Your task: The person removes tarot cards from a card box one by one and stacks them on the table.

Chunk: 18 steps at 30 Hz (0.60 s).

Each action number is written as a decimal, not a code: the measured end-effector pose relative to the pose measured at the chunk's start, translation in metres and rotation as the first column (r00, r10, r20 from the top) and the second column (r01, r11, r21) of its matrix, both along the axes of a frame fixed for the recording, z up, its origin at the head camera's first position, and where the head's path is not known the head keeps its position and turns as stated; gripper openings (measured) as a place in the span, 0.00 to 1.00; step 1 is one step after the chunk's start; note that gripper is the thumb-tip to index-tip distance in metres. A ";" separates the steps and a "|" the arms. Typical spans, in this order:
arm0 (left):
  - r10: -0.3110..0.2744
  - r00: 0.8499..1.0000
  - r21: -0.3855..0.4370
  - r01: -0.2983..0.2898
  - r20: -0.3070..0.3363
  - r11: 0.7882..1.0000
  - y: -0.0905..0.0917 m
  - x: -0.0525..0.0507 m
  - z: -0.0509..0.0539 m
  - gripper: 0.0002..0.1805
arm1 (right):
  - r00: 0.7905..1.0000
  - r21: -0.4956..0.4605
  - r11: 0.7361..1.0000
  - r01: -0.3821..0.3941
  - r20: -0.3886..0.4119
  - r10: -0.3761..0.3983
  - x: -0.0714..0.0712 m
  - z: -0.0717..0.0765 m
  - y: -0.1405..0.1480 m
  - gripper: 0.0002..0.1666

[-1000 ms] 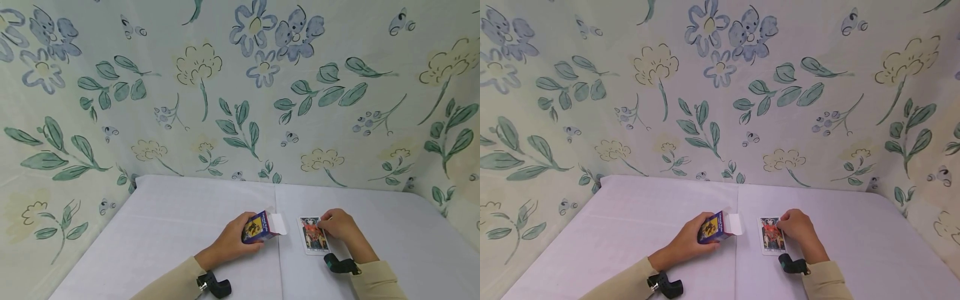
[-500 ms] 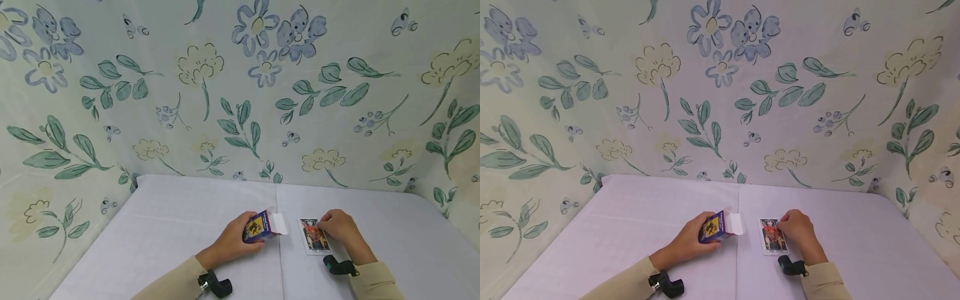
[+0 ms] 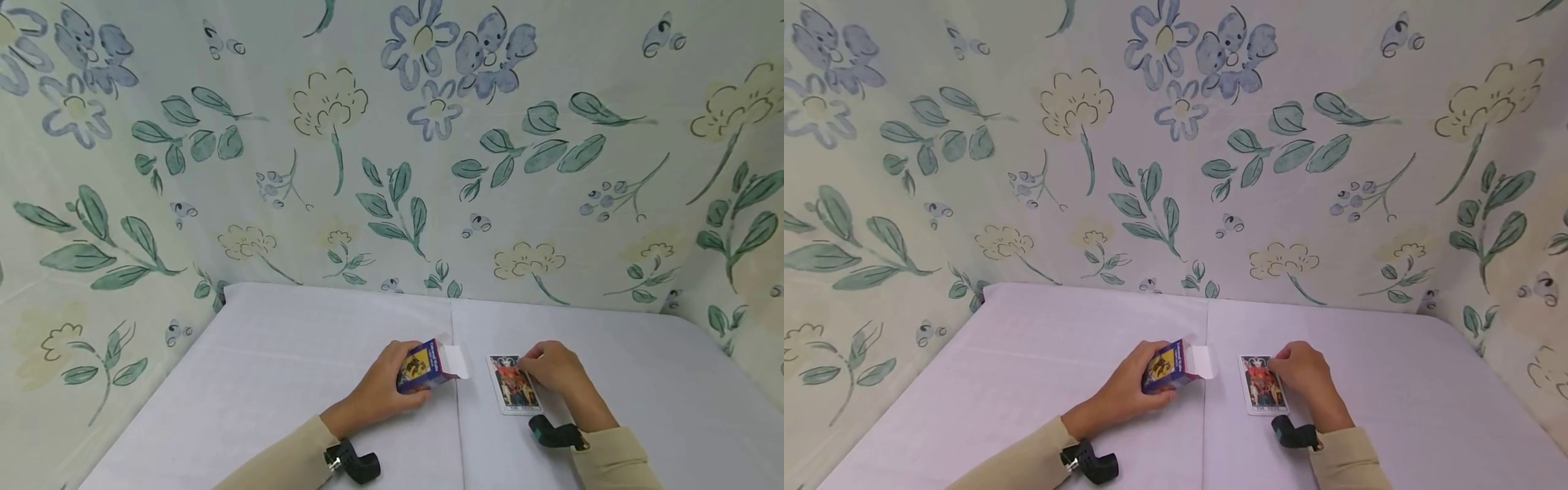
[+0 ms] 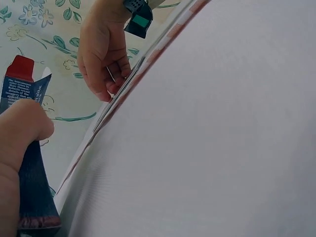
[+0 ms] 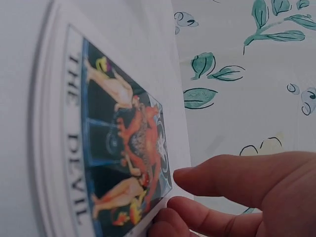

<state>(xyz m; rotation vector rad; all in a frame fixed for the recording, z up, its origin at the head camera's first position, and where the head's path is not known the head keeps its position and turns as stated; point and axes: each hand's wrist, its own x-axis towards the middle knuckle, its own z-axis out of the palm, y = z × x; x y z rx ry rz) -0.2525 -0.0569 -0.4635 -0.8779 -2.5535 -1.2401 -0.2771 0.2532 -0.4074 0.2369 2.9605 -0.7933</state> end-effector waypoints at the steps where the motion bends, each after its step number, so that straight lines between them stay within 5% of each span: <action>1: 0.007 1.000 -0.002 -0.007 -0.006 1.000 0.000 0.000 0.000 0.41 | 1.000 0.000 1.000 -0.001 0.001 0.001 0.000 0.000 0.000 0.15; 18: 0.154 0.988 -0.062 -0.154 -0.008 0.986 -0.008 -0.006 0.012 0.44 | 0.999 -0.082 0.996 0.023 0.033 -0.020 0.003 -0.001 0.004 0.19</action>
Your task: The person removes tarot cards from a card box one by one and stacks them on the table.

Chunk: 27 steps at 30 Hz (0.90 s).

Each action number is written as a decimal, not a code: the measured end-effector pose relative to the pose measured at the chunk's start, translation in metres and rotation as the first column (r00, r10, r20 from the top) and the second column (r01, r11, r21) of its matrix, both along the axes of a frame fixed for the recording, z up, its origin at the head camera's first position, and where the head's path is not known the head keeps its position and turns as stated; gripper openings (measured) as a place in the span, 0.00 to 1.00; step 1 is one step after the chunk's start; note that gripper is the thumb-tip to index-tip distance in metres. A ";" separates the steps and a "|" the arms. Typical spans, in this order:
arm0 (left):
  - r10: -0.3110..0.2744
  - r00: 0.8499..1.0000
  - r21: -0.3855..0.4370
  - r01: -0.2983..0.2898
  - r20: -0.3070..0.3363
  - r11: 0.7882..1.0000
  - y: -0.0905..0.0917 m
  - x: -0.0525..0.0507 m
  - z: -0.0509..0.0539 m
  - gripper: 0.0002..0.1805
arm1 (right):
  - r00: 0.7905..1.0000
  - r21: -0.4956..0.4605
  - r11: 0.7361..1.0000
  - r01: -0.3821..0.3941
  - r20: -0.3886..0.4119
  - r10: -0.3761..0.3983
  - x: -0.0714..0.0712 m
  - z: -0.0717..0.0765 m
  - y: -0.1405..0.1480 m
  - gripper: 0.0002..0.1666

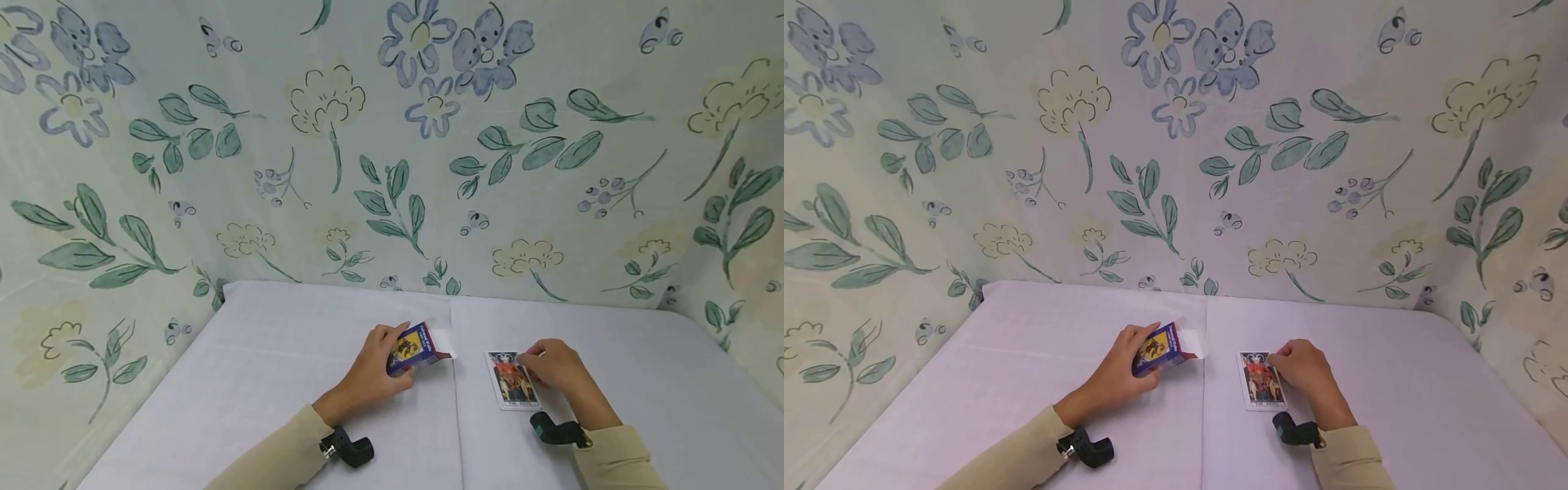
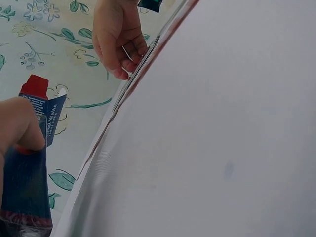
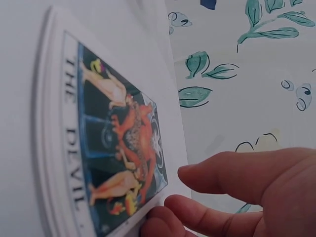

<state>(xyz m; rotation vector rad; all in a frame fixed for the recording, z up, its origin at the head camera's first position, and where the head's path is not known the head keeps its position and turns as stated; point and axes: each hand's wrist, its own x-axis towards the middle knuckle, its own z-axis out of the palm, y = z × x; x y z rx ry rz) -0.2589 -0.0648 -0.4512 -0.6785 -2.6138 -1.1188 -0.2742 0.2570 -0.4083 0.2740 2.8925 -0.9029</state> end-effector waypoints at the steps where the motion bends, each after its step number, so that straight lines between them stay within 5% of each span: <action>1: 0.004 1.000 -0.010 -0.004 -0.006 1.000 -0.001 -0.001 0.000 0.44 | 1.000 -0.002 1.000 0.002 0.001 -0.002 0.000 0.000 0.000 0.19; 27: 0.035 0.999 -0.076 -0.033 0.022 0.997 -0.012 -0.014 -0.003 0.44 | 1.000 -0.045 0.999 0.004 0.013 -0.003 0.002 -0.001 0.004 0.20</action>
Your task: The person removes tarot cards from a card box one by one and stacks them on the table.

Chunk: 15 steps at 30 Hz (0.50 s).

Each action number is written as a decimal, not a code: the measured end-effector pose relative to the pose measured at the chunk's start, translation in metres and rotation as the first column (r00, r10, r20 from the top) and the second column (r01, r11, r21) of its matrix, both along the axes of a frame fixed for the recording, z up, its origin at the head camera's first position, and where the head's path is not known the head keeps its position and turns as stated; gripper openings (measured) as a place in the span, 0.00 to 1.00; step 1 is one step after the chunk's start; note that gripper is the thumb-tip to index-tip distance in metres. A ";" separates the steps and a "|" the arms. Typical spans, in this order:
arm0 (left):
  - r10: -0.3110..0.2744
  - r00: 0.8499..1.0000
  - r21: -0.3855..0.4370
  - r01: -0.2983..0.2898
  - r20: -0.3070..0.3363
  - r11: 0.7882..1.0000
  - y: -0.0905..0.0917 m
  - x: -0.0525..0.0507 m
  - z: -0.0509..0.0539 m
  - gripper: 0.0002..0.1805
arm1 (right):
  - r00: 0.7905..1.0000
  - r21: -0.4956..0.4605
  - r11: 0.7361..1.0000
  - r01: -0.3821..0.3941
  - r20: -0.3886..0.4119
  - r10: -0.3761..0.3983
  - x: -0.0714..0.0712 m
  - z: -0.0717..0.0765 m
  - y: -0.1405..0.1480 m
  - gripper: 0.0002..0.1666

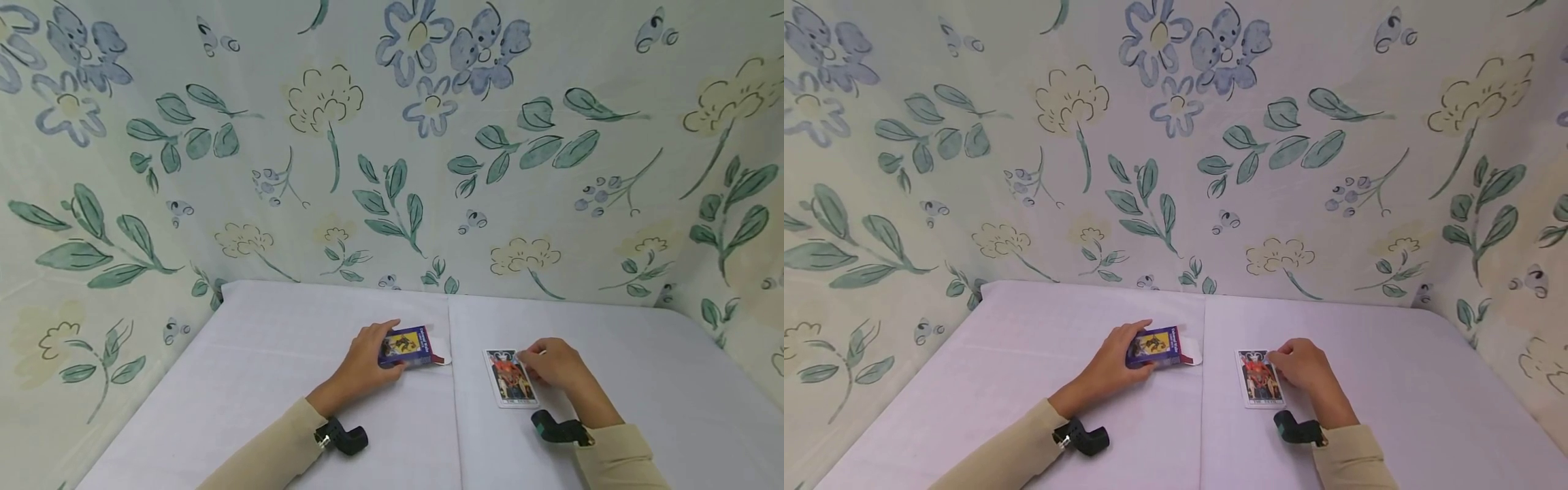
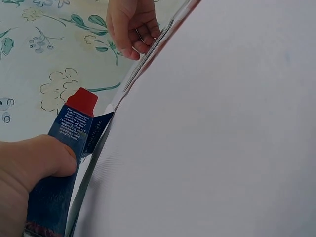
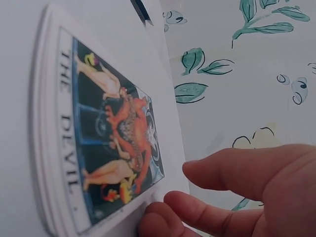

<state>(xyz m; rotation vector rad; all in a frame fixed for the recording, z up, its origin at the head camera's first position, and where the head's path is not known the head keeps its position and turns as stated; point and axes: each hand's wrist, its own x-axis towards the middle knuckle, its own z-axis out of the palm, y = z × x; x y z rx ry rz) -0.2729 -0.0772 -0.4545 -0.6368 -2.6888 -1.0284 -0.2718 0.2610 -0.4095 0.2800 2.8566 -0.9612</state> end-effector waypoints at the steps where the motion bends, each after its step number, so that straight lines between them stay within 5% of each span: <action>1: -0.002 1.000 -0.001 0.002 0.006 1.000 -0.001 -0.001 0.000 0.43 | 1.000 -0.001 1.000 0.002 -0.001 -0.002 0.001 0.001 0.000 0.20; 15: 0.001 1.000 -0.003 -0.001 0.026 1.000 -0.003 -0.003 0.008 0.32 | 0.999 0.016 0.999 -0.034 -0.037 0.034 0.002 0.015 -0.001 0.20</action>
